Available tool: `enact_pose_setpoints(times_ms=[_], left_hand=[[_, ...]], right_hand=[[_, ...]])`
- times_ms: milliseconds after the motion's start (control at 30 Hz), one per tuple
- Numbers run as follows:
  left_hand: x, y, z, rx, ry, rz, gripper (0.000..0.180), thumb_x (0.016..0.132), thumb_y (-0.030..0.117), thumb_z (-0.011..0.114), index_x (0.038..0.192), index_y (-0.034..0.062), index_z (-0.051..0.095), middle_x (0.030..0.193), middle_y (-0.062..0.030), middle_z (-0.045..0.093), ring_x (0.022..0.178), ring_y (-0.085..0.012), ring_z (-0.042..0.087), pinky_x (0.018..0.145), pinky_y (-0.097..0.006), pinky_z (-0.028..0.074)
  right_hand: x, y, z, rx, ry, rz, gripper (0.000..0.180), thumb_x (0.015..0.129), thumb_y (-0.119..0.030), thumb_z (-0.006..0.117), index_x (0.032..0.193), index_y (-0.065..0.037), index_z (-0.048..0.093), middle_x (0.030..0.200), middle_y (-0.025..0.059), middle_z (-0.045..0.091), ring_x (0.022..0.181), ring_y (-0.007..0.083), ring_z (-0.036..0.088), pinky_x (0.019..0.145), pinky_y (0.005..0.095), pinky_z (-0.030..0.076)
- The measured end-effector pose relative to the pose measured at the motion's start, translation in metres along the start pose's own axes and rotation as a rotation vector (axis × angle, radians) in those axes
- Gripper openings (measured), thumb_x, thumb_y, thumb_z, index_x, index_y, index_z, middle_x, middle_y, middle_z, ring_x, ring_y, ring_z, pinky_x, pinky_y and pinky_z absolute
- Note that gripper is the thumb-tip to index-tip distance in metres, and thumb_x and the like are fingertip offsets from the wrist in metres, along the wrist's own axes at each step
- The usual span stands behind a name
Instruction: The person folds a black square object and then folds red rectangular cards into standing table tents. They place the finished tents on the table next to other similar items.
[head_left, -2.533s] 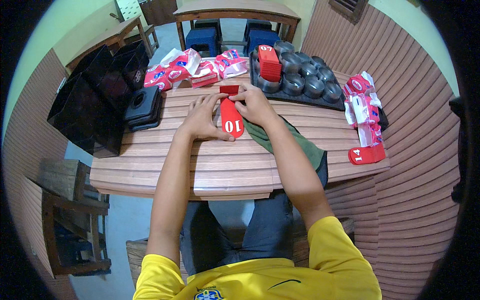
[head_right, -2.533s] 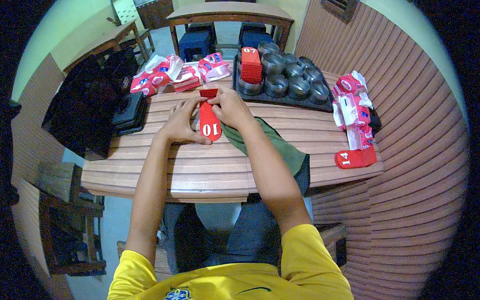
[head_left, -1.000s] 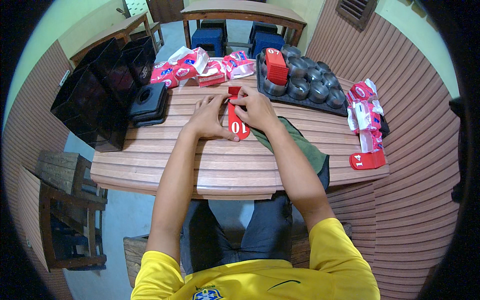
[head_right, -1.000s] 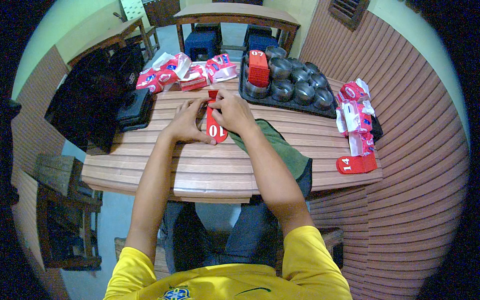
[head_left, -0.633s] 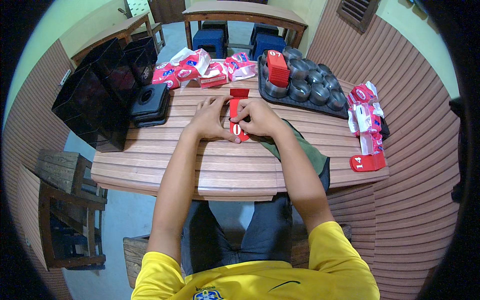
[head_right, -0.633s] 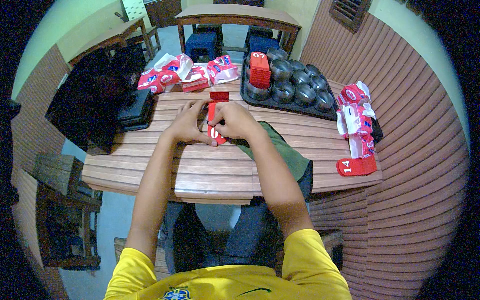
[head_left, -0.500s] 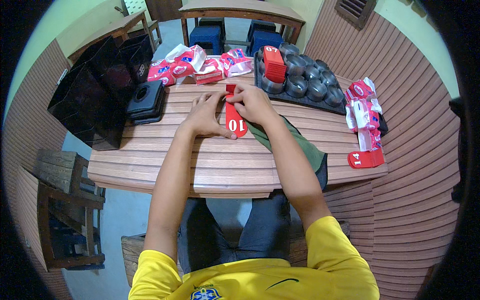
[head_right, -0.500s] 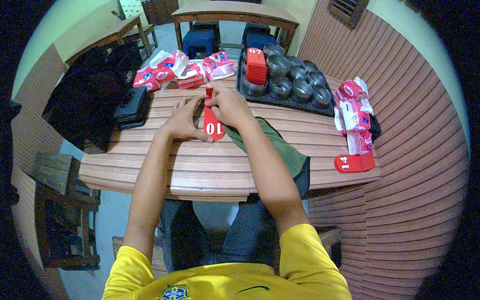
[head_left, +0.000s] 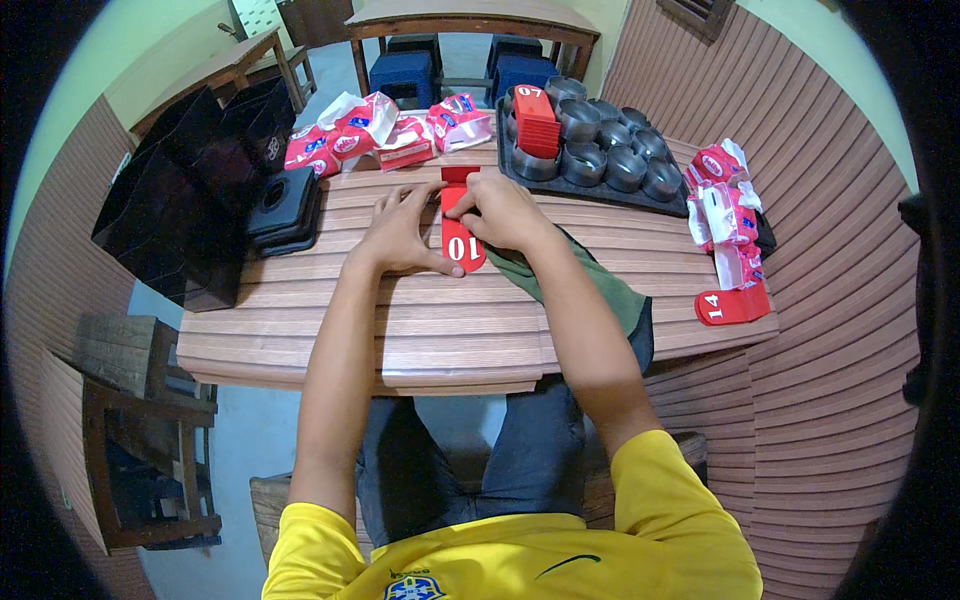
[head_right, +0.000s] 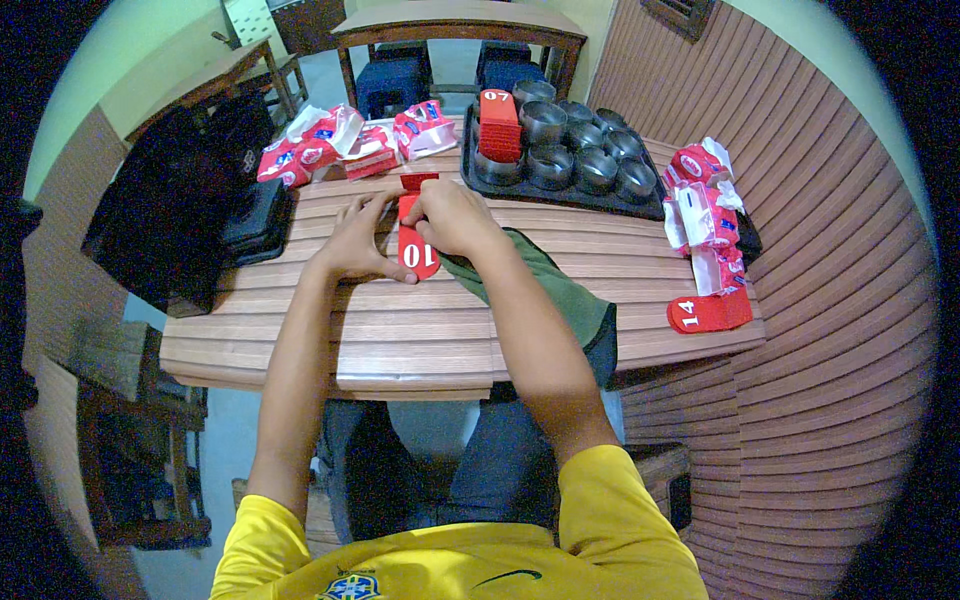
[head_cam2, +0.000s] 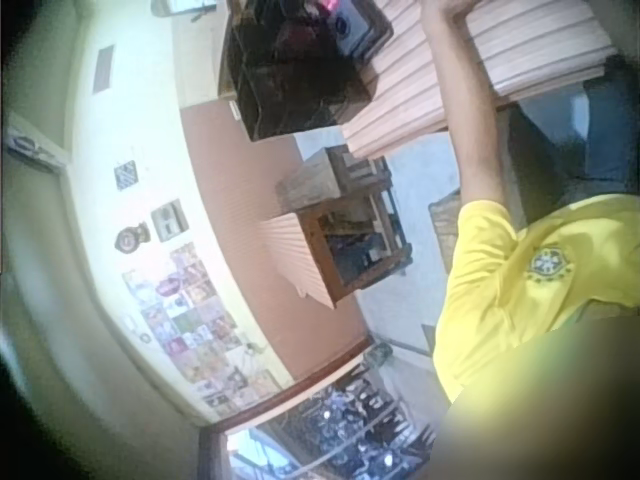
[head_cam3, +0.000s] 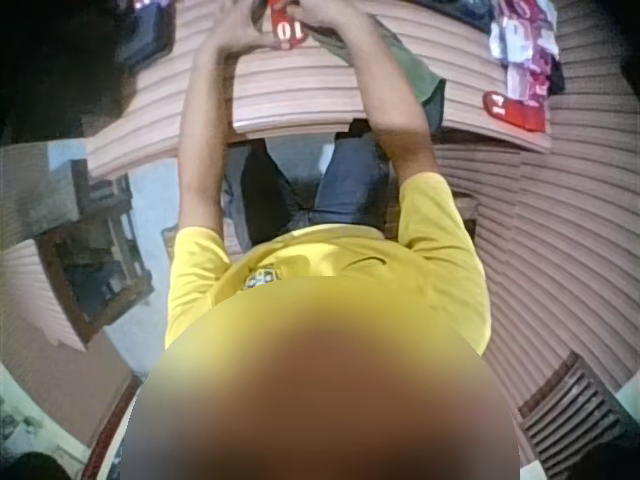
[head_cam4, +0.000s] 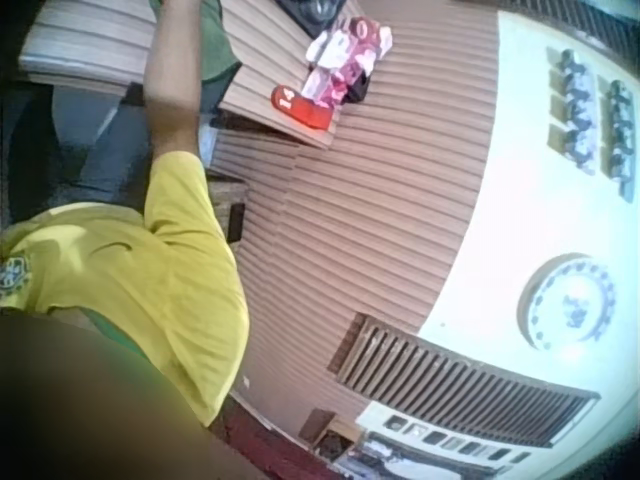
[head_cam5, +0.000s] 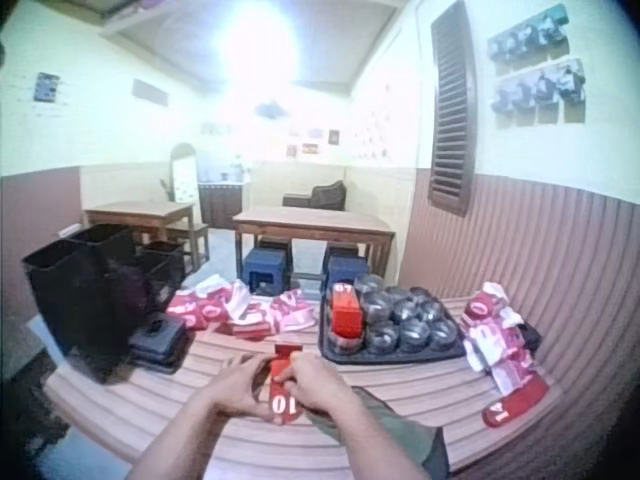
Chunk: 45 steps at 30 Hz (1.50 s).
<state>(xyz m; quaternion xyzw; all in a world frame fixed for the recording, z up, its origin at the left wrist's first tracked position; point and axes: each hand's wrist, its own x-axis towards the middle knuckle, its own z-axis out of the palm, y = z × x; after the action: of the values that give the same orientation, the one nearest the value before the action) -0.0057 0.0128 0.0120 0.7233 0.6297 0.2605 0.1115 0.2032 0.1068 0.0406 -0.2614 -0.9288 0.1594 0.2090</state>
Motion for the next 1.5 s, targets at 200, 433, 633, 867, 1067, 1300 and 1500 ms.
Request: enact_pose_setpoints(times_ms=[200, 433, 633, 867, 1067, 1300, 1500], left_hand=[[0.0, -0.002, -0.001, -0.001, 0.014, 0.021, 0.144, 0.04, 0.07, 0.102, 0.163, 0.0169, 0.046, 0.158, -0.0186, 0.058, 0.153, -0.0436, 0.042, 0.129, -0.057, 0.027], [-0.001, 0.0, -0.001, -0.011, 0.0, -0.013, 0.146, 0.039, 0.069, 0.102, 0.163, 0.0165, 0.046, 0.158, -0.0176, 0.058, 0.153, -0.044, 0.043, 0.129, -0.057, 0.027], [-0.001, 0.001, -0.004, -0.028, -0.009, 0.004, 0.145, 0.041, 0.07, 0.101, 0.163, 0.0161, 0.046, 0.159, -0.018, 0.057, 0.154, -0.0443, 0.041, 0.129, -0.057, 0.027], [-0.002, 0.0, -0.003, -0.014, -0.003, 0.007, 0.144, 0.042, 0.068, 0.102, 0.163, 0.0158, 0.045, 0.159, -0.0184, 0.057, 0.155, -0.0428, 0.04, 0.13, -0.057, 0.026], [-0.001, 0.001, -0.003, -0.036, -0.005, 0.013, 0.145, 0.042, 0.067, 0.103, 0.164, 0.0157, 0.045, 0.16, -0.0172, 0.057, 0.155, -0.0427, 0.04, 0.13, -0.056, 0.027], [-0.002, 0.0, -0.002, -0.024, 0.006, 0.004, 0.145, 0.042, 0.066, 0.103, 0.165, 0.0176, 0.044, 0.161, -0.0167, 0.056, 0.155, -0.0434, 0.04, 0.13, -0.056, 0.027], [-0.002, 0.002, -0.004, -0.037, -0.007, 0.0, 0.144, 0.042, 0.065, 0.103, 0.165, 0.0185, 0.044, 0.162, -0.0173, 0.055, 0.155, -0.0442, 0.039, 0.13, -0.056, 0.028]], right_hand=[[-0.013, 0.006, -0.023, 0.168, -0.461, 0.038, 0.024, 0.076, -0.007, 0.086, 0.1, -0.01, 0.088, 0.096, 0.017, 0.076, 0.095, 0.0309, 0.073, 0.087, 0.0421, 0.056], [-0.013, 0.02, -0.02, 0.074, -0.113, 0.067, 0.024, 0.074, -0.004, 0.082, 0.096, -0.008, 0.088, 0.093, 0.0168, 0.076, 0.091, 0.0337, 0.074, 0.084, 0.0422, 0.059], [-0.014, 0.019, -0.018, 0.104, -0.178, -0.092, 0.015, 0.072, -0.006, 0.082, 0.087, -0.002, 0.084, 0.088, 0.0162, 0.075, 0.086, 0.0322, 0.073, 0.08, 0.0423, 0.059], [-0.017, 0.018, -0.026, 0.109, -0.02, -0.05, 0.024, 0.073, -0.017, 0.084, 0.094, -0.005, 0.086, 0.091, 0.0155, 0.078, 0.086, 0.0296, 0.075, 0.081, 0.0398, 0.059], [-0.016, 0.017, -0.029, 0.199, -0.081, -0.014, 0.028, 0.073, -0.021, 0.083, 0.095, -0.003, 0.086, 0.094, 0.0165, 0.08, 0.087, 0.03, 0.077, 0.084, 0.0396, 0.06], [-0.018, 0.012, -0.028, 0.217, -0.114, -0.034, 0.031, 0.075, -0.028, 0.08, 0.091, -0.001, 0.084, 0.09, 0.0188, 0.081, 0.087, 0.0326, 0.077, 0.085, 0.0428, 0.061], [-0.014, 0.013, -0.03, 0.21, -0.126, 0.165, 0.031, 0.088, -0.026, 0.072, 0.091, 0.003, 0.082, 0.077, 0.0151, 0.078, 0.074, 0.027, 0.075, 0.078, 0.0405, 0.059]])
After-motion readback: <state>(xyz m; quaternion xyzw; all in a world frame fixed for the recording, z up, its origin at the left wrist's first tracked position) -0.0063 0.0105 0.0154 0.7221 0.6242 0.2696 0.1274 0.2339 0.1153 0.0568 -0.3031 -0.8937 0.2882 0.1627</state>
